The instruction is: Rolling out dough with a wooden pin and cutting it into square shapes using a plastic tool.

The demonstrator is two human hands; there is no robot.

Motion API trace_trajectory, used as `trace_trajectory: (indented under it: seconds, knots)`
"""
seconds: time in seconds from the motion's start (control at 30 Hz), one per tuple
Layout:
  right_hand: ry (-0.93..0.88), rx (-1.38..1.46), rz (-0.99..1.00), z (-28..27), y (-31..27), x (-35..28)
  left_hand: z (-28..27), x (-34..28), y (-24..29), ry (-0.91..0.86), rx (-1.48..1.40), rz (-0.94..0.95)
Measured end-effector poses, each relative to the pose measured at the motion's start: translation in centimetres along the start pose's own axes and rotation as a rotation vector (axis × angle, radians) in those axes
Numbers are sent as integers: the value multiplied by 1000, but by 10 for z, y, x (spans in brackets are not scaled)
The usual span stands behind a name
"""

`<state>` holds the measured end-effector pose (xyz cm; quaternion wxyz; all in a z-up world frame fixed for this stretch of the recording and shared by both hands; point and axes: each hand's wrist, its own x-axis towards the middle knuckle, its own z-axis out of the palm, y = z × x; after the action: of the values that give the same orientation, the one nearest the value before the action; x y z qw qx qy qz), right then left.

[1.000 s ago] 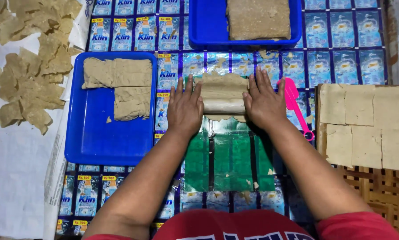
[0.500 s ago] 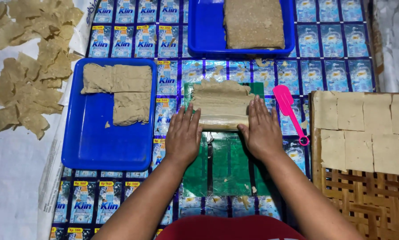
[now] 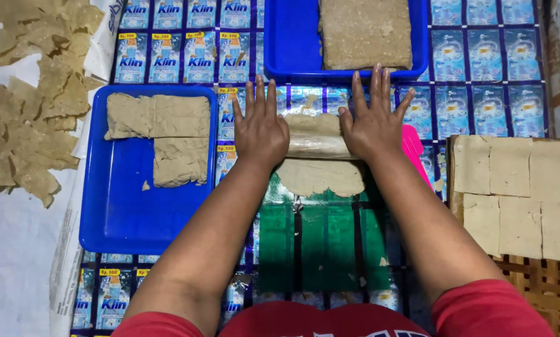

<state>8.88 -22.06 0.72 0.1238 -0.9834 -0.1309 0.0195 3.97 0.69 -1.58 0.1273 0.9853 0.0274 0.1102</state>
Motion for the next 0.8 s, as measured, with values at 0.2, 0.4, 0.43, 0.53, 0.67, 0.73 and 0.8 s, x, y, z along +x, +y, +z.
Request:
trace_trajectory:
  seconds: [0.2, 0.4, 0.43, 0.53, 0.67, 0.73, 0.8]
  knots:
    - [29, -12, -48, 5, 2, -18, -19, -25, 9, -36, 69, 6]
    - [72, -93, -143, 20, 5, -67, -20, -76, 7, -41, 10, 74]
    - [90, -117, -168, 22, 6, -76, -17, -87, 5, -36, -37, 79]
    - [68, -66, -169, 18, 4, -92, -22, -107, 7, -3, -37, 91]
    - [19, -92, -179, 22, 3, -115, -26, -130, 8, -12, -92, 88]
    - [62, -84, -202, 22, 3, -127, -24, -142, 7, 30, -66, 126]
    - [69, -49, -197, 22, 1, -141, -31, -156, 9, 23, -78, 130]
